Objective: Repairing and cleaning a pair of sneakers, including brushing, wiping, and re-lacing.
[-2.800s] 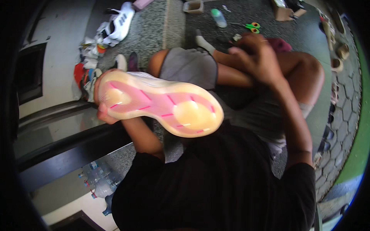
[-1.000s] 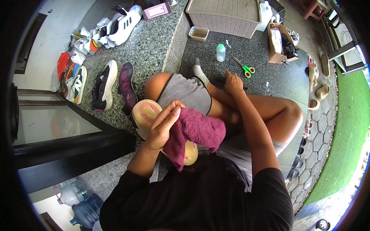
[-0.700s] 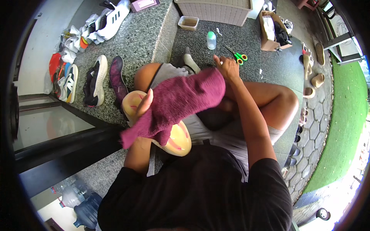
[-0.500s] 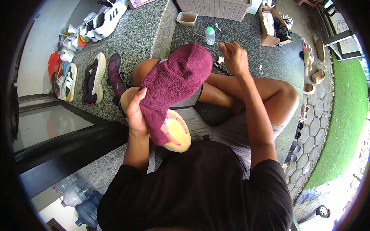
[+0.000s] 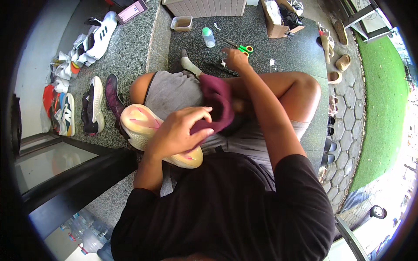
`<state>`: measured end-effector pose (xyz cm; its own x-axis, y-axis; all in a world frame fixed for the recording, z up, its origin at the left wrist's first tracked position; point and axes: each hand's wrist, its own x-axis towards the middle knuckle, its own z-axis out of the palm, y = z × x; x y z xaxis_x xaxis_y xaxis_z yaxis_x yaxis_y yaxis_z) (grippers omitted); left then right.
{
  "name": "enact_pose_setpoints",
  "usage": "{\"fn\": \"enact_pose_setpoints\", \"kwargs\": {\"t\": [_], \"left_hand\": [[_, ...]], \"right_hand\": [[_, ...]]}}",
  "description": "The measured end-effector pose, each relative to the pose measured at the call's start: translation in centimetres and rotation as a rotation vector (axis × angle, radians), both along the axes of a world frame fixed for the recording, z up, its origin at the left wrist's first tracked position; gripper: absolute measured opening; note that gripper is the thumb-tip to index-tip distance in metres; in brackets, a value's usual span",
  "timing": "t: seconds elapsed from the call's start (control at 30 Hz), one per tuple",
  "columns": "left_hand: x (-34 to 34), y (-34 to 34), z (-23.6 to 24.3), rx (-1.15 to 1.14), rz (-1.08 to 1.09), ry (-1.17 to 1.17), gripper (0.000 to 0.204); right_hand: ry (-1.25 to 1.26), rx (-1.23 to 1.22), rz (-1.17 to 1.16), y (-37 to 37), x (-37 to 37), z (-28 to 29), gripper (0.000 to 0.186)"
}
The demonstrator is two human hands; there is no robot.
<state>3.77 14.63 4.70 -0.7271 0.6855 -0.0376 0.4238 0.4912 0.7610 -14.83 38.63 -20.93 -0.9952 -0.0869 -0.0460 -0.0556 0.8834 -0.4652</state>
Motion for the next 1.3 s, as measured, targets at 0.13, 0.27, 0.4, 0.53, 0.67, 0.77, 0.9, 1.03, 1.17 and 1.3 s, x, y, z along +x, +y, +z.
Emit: {"fn": "enact_pose_setpoints", "kwargs": {"t": [0.13,0.27,0.4,0.53,0.67,0.77,0.9,1.03,1.17,1.3], "left_hand": [[-0.2,0.0,-0.2,0.104,0.108,-0.017,0.021],[-0.9,-1.6,-2.4,0.294,0.381,-0.089,0.024],[-0.8,-2.3,-2.8,0.451,0.619,-0.081,0.036],[-1.0,-2.1,-3.1,0.667,0.65,-0.186,0.031],[-0.4,-2.8,-4.1,0.828,0.634,-0.09,0.016],[0.0,-3.0,-3.7,0.897,0.639,-0.143,0.013],[0.3,-3.4,-3.3,0.984,0.611,-0.237,0.015],[0.0,-3.7,-2.1,1.034,0.703,-0.431,0.016],[-0.5,-3.8,-2.6,1.061,0.647,-0.489,0.016],[-0.3,-3.9,-2.3,1.081,0.637,-0.438,0.015]], "right_hand": [[-0.086,0.106,-0.019,1.2,-0.5,-2.8,0.021],[-0.097,-0.646,-0.03,1.1,2.2,2.1,0.021],[-0.529,-1.495,-0.006,-4.8,9.5,16.1,0.016],[-0.455,-1.484,0.124,-6.9,13.3,20.0,0.013],[-0.381,-1.533,0.126,-7.8,14.9,20.4,0.006],[-0.18,-1.503,0.16,-8.9,15.9,20.1,0.005],[-0.132,-1.562,0.064,-9.4,17.2,21.2,0.003],[-0.083,-1.587,0.039,-9.8,18.5,21.7,0.004],[-0.107,-1.603,0.034,-10.1,18.3,21.9,0.009],[-0.046,-1.394,0.13,-9.5,18.1,22.6,0.023]]}}
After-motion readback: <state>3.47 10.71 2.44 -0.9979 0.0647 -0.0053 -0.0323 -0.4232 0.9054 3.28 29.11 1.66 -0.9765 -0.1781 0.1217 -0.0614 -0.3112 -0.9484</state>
